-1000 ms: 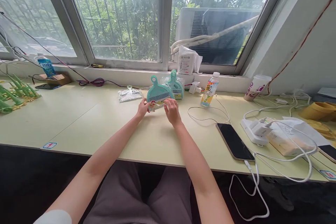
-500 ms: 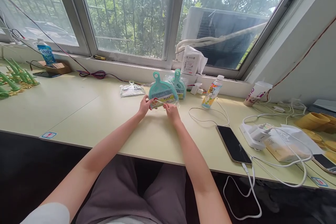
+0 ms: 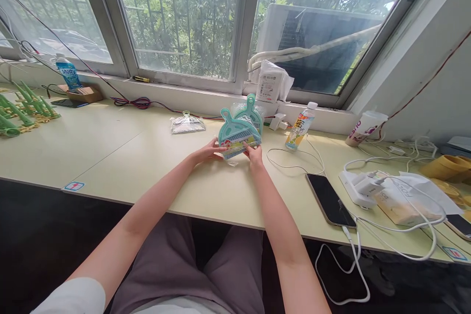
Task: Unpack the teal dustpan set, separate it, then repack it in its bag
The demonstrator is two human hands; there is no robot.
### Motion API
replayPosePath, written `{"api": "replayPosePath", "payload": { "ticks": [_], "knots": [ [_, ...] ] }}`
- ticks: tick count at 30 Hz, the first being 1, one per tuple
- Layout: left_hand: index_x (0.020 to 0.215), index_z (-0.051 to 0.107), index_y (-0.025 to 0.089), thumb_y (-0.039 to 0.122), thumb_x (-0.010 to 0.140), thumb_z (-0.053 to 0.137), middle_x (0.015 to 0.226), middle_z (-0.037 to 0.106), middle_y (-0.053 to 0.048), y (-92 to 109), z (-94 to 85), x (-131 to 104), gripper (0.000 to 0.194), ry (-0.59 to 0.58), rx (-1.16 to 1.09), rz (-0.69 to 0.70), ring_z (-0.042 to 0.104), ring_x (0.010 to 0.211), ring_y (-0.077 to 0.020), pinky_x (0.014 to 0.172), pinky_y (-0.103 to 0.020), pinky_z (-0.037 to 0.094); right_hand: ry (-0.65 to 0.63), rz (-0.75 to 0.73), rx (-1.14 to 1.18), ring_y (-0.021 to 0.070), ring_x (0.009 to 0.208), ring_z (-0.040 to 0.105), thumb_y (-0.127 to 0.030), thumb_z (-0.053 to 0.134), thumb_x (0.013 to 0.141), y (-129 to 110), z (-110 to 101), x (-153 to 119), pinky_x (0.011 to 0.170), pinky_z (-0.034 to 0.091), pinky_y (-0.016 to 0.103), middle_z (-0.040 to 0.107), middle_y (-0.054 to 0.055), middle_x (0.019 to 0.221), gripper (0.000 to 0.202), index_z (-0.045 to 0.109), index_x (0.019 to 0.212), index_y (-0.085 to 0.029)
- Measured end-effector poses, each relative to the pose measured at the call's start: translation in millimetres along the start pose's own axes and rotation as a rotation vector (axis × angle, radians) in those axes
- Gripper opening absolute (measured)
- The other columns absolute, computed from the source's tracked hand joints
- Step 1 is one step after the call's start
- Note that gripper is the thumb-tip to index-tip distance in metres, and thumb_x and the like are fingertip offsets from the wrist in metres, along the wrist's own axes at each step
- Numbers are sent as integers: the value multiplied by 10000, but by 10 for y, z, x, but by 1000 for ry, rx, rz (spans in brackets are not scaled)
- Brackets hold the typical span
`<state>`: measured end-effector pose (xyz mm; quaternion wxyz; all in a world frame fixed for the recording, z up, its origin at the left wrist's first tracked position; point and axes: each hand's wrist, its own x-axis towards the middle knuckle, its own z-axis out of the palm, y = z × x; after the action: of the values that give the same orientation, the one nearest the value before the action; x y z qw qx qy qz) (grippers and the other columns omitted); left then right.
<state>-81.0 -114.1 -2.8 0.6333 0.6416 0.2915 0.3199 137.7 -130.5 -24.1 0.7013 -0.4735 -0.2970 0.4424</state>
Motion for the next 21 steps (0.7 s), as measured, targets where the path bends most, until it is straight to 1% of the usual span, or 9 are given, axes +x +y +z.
{"api": "replayPosePath", "payload": {
  "ticks": [2, 4, 6, 7, 9, 11, 14, 19, 21],
  "knots": [
    [1126, 496, 210, 464, 668, 788, 1112, 644, -95, 8, -10, -4, 599, -66, 13, -13, 624, 1070, -242, 851, -398, 551, -9, -9, 23, 154, 784, 709, -188, 815, 637, -16, -28, 7, 773, 618, 302, 724, -3, 869, 409, 584, 972, -223],
    [1014, 566, 178, 578, 726, 693, 1044, 655, -109, -1, -32, 23, 509, -54, 22, -41, 635, 1028, -250, 815, -394, 560, -24, -22, 35, 155, 767, 708, -196, 818, 635, -32, -50, 11, 766, 620, 294, 729, 4, 849, 378, 606, 947, -210],
    [886, 577, 166, 676, 791, 544, 943, 657, -107, -24, -70, 67, 519, 69, 28, -51, 654, 915, -237, 726, -381, 571, -39, -24, 33, 161, 759, 708, -192, 829, 619, -41, -60, 11, 763, 622, 295, 732, 16, 825, 346, 624, 899, -194],
    [841, 565, 168, 687, 816, 491, 888, 652, -95, -37, -95, 87, 525, 158, 39, -42, 655, 840, -218, 675, -365, 569, -46, -22, 29, 164, 760, 708, -187, 834, 610, -42, -59, 10, 763, 622, 296, 734, 21, 817, 336, 629, 876, -188],
    [787, 544, 170, 645, 851, 476, 802, 630, -65, -55, -154, 113, 484, 301, 84, 6, 626, 707, -166, 609, -322, 552, -53, -14, 26, 168, 769, 707, -171, 840, 598, -41, -44, 2, 767, 623, 297, 737, 26, 810, 321, 639, 849, -181],
    [749, 541, 165, 579, 865, 508, 761, 615, -48, -59, -215, 114, 431, 348, 122, 63, 589, 624, -124, 583, -283, 530, -62, 5, 28, 172, 787, 708, -161, 839, 600, -42, -20, -11, 778, 621, 300, 740, 29, 820, 305, 652, 840, -176],
    [702, 538, 157, 535, 867, 523, 722, 605, -39, -45, -298, 89, 412, 406, 135, 112, 568, 566, -99, 557, -245, 499, -75, 32, 30, 182, 814, 709, -153, 837, 604, -59, 12, -39, 796, 618, 308, 743, 40, 853, 283, 668, 830, -167],
    [669, 536, 166, 489, 891, 469, 717, 625, -40, -43, -409, 83, 398, 668, 174, 138, 560, 512, -99, 536, -242, 472, -216, 54, -16, 202, 811, 705, -172, 865, 557, -92, 24, -79, 784, 617, 336, 748, 45, 869, 318, 698, 827, -166],
    [679, 542, 174, 473, 905, 438, 751, 652, -46, -52, -439, 96, 389, 728, 250, 123, 572, 518, -110, 553, -252, 473, -244, 62, -28, 213, 821, 704, -193, 882, 529, -95, 18, -78, 787, 615, 350, 750, 46, 866, 341, 706, 820, -169]
  ]
}}
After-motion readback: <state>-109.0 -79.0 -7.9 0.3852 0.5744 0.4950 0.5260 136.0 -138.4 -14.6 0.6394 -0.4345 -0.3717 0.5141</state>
